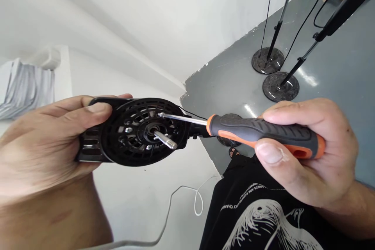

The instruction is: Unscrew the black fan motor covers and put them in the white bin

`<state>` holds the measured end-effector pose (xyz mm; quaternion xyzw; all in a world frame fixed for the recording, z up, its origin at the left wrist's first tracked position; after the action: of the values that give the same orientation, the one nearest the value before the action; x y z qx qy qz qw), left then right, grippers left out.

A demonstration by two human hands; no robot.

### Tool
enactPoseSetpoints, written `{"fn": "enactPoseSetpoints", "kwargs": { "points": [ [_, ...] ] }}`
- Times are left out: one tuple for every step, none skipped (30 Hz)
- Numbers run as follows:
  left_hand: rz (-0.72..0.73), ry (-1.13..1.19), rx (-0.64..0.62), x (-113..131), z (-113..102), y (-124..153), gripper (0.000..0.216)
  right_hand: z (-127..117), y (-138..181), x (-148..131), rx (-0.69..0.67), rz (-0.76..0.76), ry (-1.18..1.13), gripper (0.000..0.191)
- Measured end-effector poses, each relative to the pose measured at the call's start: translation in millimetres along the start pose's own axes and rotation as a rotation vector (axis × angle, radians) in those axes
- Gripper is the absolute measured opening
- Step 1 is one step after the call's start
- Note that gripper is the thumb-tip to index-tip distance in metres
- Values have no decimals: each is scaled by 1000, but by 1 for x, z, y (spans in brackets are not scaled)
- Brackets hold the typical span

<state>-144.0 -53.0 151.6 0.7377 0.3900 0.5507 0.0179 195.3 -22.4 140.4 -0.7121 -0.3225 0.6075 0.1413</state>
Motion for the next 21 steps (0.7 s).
{"fn": "enactPoseSetpoints", "kwargs": {
  "points": [
    [17, 15, -11, 1, 1, 1, 44, 0, -1, 0, -2, -8, 6, 18],
    [36, 28, -16, 2, 2, 2, 42, -1, -1, 0, -10, -16, 11, 19],
    [49, 36, -14, 3, 4, 2, 40, -2, -2, 0, -15, -26, 20, 19],
    [48, 39, -4, 4, 5, 3, 39, -3, -3, -1, -29, -41, 27, 21],
    [38, 41, 13, 5, 6, 4, 39, -4, -3, -2, -40, -64, 31, 22],
    [23, 41, 29, 5, 7, 4, 39, -5, -3, -3, -63, -85, 34, 24],
    [10, 40, 43, 6, 9, 5, 39, -6, -3, -4, -88, -104, 36, 26],
    [4, 39, 56, 6, 9, 5, 39, -7, -3, -6, -110, -120, 35, 27],
    [5, 36, 65, 7, 10, 4, 39, -8, -2, -7, -130, -130, 35, 28],
    [15, 30, 69, 8, 11, 4, 38, -8, -2, -8, -149, -133, 39, 29],
    [33, 24, 69, 8, 11, 3, 37, -9, -2, -9, -164, -133, 51, 29],
    [53, 19, 66, 9, 11, 2, 36, -9, -2, -10, -186, -134, 62, 29],
    [70, 13, 60, 8, 11, 0, 35, -9, -2, -12, -201, -141, 71, 29],
    [85, 10, 54, 8, 10, -1, 34, -8, -3, -13, -227, -149, 80, 29],
    [96, 11, 45, 7, 9, -2, 33, -8, -4, -15, -244, -167, 92, 29],
    [104, 13, 31, 6, 8, -4, 32, -9, -6, -17, -256, -179, 116, 29],
    [115, 15, 18, 5, 7, -5, 31, -10, -8, -19, -252, -195, 152, 28],
    [130, 18, 3, 4, 6, -7, 31, -11, -11, -21, -239, -202, 205, 27],
    [146, 21, -9, 4, 5, -8, 30, -13, -14, -23, -221, -205, 267, 27],
    [156, 24, -25, 3, 4, -10, 31, -14, -17, -24, -207, -202, 326, 26],
    [154, 22, -44, 2, 5, -11, 31, -15, -20, -25, -203, -196, 376, 26]
  ]
}}
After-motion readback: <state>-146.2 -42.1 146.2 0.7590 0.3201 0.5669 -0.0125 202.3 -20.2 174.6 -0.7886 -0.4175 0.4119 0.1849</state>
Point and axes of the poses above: each hand's wrist, its own y-axis away from the middle knuckle, its own z-axis out of the palm, x = y × z, the point moved 5 cm from there along -y, towards the middle knuckle, and after that the axes turned 5 degrees about -z, right-handed, at the moved point
